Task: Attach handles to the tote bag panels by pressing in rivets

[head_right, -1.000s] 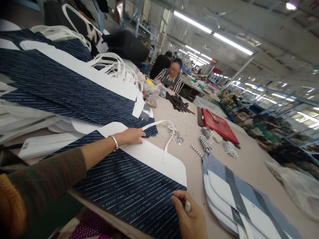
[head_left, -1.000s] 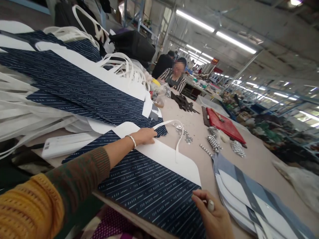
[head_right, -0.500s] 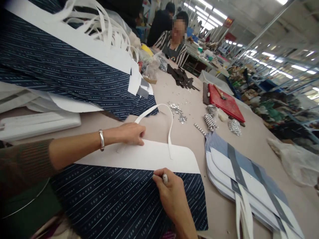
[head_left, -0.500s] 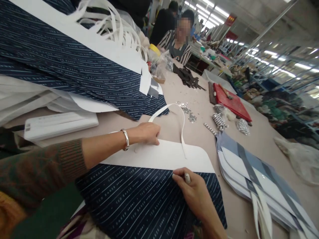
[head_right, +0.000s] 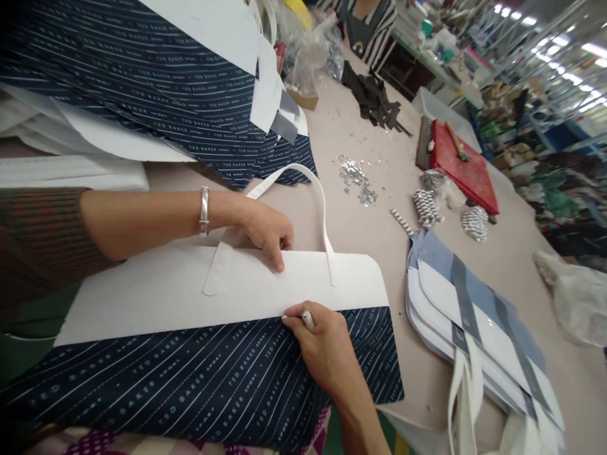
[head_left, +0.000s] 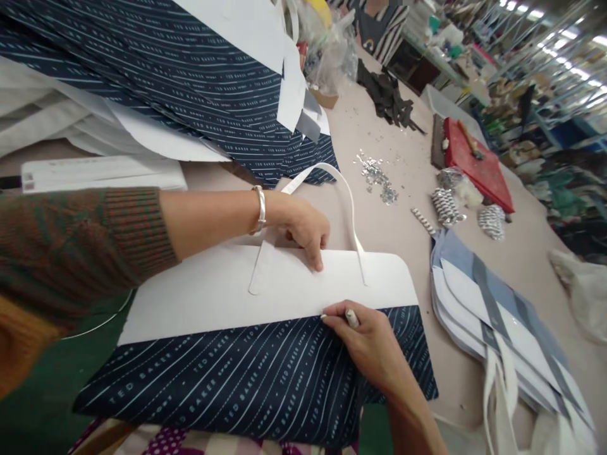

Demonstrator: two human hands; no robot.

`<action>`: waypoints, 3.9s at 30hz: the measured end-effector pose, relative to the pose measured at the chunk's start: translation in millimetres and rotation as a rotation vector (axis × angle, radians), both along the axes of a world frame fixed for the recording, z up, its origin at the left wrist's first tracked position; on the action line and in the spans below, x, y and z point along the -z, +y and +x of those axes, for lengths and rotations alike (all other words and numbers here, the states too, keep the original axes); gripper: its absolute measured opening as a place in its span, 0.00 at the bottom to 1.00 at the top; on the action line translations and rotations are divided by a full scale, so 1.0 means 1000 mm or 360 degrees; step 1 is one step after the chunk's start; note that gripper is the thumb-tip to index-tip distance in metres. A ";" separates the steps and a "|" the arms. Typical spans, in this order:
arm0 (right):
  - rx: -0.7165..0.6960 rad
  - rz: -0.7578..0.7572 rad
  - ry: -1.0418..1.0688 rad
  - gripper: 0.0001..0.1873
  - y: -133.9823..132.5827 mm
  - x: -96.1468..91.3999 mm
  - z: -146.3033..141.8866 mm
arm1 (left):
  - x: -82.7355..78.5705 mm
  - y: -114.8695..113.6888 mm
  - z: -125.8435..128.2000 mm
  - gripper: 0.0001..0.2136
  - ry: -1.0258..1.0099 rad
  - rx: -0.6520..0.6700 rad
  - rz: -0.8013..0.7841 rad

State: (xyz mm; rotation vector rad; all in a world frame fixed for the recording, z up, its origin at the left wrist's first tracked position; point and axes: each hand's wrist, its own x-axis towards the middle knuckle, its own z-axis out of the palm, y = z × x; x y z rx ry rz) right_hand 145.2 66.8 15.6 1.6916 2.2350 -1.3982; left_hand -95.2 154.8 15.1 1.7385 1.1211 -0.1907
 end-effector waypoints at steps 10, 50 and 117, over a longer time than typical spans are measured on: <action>-0.0109 0.0076 0.0045 0.08 -0.004 0.000 0.001 | 0.025 0.002 0.004 0.14 -0.0531 -0.0020 -0.0825; 0.0053 0.0181 -0.0015 0.14 -0.008 0.016 -0.005 | 0.027 -0.019 0.011 0.15 -0.0673 -0.0279 -0.0983; -0.0304 0.0507 0.0296 0.05 -0.017 0.013 0.002 | 0.038 -0.015 0.005 0.11 -0.0644 -0.0260 -0.1386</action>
